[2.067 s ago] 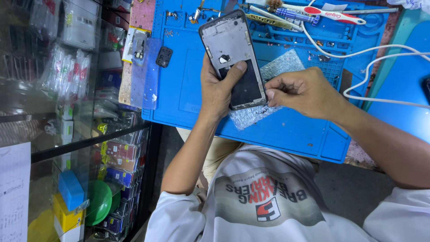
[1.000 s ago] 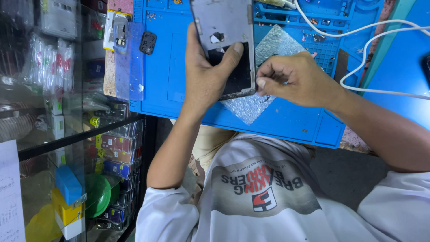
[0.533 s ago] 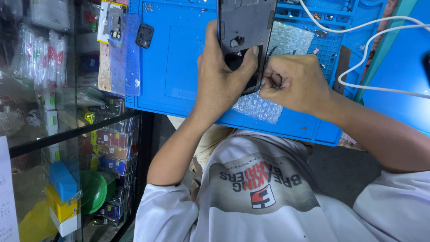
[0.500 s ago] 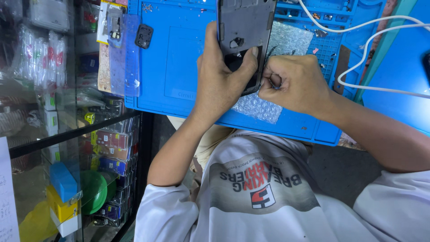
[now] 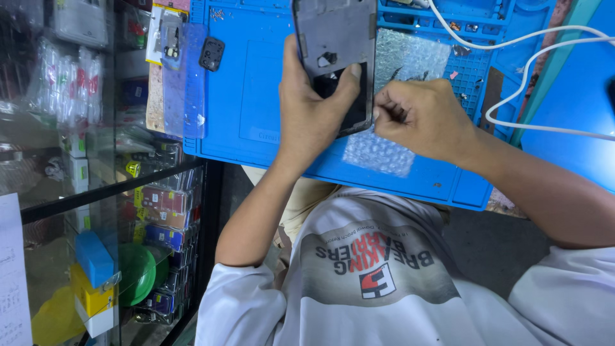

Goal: The person disassembles and cleans internal components of a mobile phone by hand and using a screwdriver and a brush.

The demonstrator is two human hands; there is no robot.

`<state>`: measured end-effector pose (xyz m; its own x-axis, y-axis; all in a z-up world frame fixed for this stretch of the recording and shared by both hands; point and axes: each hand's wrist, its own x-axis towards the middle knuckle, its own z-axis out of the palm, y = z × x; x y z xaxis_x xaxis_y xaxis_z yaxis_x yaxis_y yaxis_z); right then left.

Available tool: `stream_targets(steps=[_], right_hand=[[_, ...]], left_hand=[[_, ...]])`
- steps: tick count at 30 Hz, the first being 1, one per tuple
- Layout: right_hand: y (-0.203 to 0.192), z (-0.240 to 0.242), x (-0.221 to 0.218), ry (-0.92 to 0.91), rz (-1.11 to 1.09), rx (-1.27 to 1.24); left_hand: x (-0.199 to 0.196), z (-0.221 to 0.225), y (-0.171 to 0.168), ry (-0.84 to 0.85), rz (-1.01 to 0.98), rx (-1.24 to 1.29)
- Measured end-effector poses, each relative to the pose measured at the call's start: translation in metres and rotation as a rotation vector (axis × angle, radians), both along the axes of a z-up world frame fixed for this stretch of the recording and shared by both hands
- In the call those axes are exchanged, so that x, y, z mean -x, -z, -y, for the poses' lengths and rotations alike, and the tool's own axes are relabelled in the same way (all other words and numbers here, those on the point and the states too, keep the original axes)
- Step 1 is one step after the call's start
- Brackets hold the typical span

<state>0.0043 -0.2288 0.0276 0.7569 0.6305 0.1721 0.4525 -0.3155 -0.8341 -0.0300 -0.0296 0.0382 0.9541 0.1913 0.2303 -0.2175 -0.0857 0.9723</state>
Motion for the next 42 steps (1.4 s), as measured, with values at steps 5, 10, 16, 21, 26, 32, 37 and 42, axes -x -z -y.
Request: stream_targets(steps=[5, 10, 16, 21, 26, 32, 37, 42], right_hand=[[-0.002, 0.001, 0.0, 0.056, 0.181, 0.208], [-0.007, 0.009, -0.006, 0.05, 0.158, 0.087], [-0.016, -0.005, -0.008, -0.021, -0.362, -0.218], [-0.007, -0.002, 0.0, 0.035, -0.321, -0.255], [-0.007, 0.0, 0.001, 0.045, -0.114, -0.194], [0.0, 0.003, -0.004, -0.002, -0.478, -0.157], [0.002, 0.001, 0.0, -0.075, -0.564, -0.098], [0.003, 0.001, -0.006, -0.1, -0.528, -0.092]], left_hand=[[0.005, 0.009, -0.015, -0.003, 0.001, -0.116], [0.008, 0.001, -0.009, -0.013, 0.013, -0.099], [-0.003, -0.001, 0.006, -0.161, -0.023, 0.549], [0.009, 0.009, 0.012, -0.178, -0.122, 0.572], [0.02, 0.002, 0.015, -0.241, -0.119, 0.468], [0.047, -0.058, -0.018, -0.292, 0.17, -1.137], [0.05, -0.068, -0.029, 0.203, 0.165, -1.216], [0.049, -0.081, -0.027, 0.22, 0.269, -1.234]])
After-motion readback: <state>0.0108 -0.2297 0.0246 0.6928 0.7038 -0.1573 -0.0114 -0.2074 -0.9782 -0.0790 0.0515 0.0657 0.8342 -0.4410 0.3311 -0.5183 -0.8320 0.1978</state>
